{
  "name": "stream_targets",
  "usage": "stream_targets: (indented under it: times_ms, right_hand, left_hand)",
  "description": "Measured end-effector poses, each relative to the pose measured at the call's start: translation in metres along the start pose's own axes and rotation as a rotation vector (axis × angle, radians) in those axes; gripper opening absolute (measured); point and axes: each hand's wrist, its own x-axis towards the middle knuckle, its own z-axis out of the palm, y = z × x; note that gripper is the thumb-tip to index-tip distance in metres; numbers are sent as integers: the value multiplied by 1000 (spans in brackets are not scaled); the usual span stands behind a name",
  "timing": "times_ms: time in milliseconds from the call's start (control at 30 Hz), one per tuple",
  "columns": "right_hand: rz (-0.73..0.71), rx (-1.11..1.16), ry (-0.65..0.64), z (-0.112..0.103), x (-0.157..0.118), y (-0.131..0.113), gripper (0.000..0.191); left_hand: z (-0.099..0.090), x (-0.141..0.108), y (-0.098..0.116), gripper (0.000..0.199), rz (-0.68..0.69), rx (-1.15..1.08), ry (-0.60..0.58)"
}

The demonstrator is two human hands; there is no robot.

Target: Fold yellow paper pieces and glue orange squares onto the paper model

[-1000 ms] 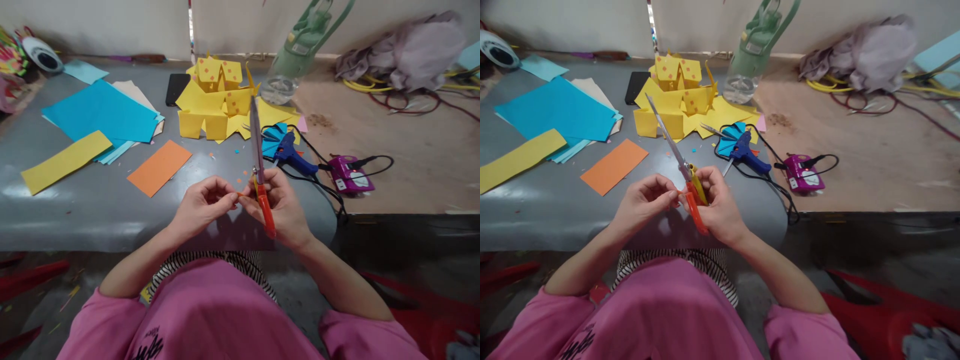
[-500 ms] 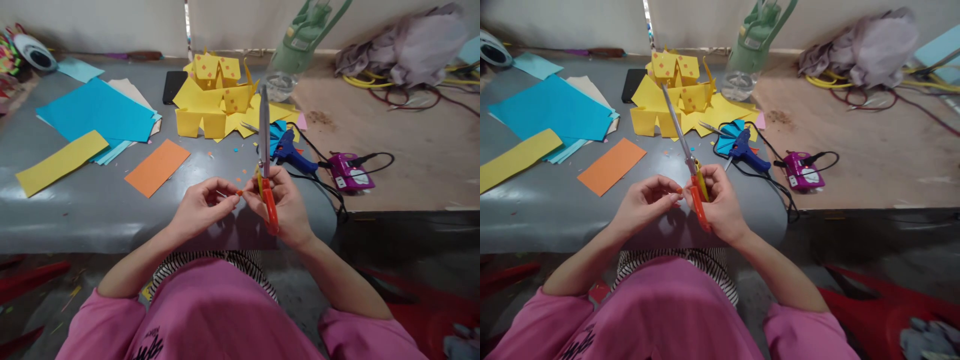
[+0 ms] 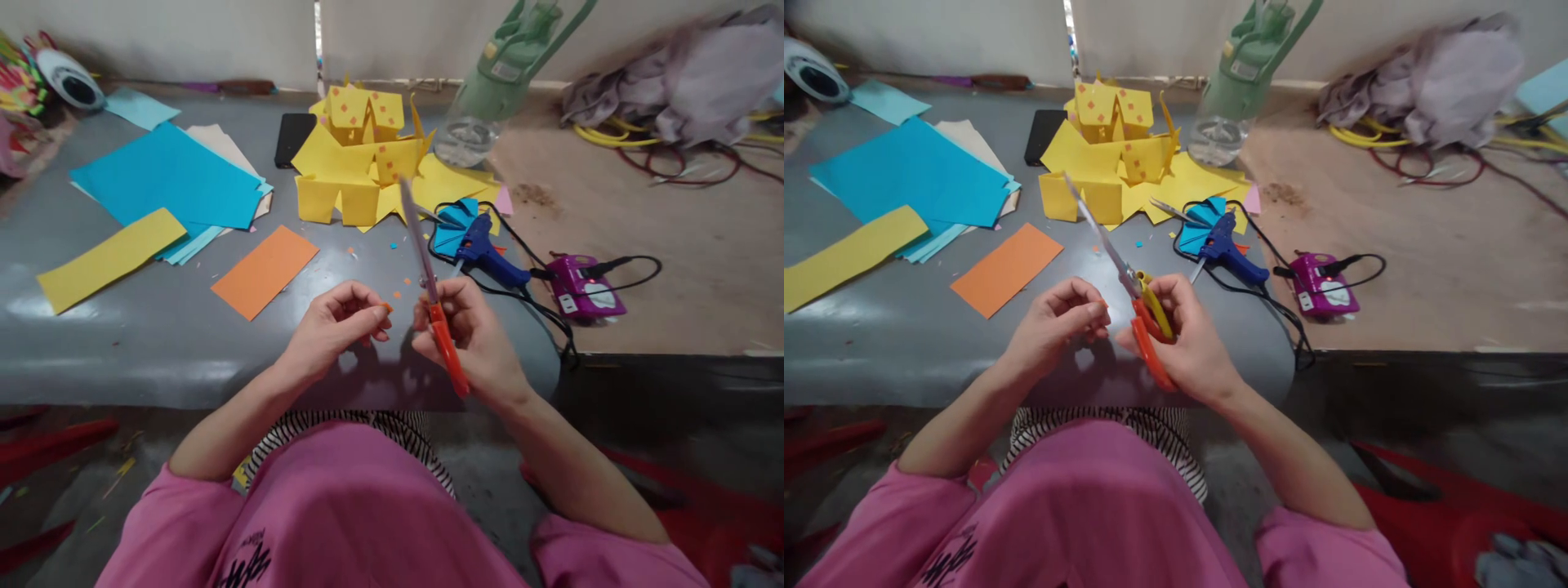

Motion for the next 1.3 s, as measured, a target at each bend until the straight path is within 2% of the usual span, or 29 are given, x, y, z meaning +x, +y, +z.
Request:
stream_targets:
  times_ms: [133, 200, 333, 400, 467, 633, 1000, 1300]
  right_hand:
    - [134, -279, -100, -17, -7, -5, 57]
    - [197, -319, -170, -25, -12, -2, 54]
    - [318, -105, -460, -38, -25, 9, 45]
    - [372, -4, -587, -42, -31, 14, 49]
    - [415, 13, -643, -44, -33, 17, 56]
    - [382, -10, -669, -42, -31, 19, 73]
    - [297, 28, -680, -41, -28, 18, 64]
    - [333, 0, -662, -40, -28, 18, 67]
  left_hand:
    - [-5, 2, 0, 23, -8, -154, 28]
    - [-7, 3, 1, 25, -18, -240, 33]
    - [-11, 7, 5, 33, -118, -446, 12]
    - [-13, 8, 8, 33, -183, -522, 1]
    - [-13, 9, 9, 30, -231, -573, -6]
    - [-14, 8, 10, 25, -255, -640, -31]
    - [-17, 7, 8, 28, -245, -647, -62]
    - [-16, 8, 7, 32, -200, -579, -66]
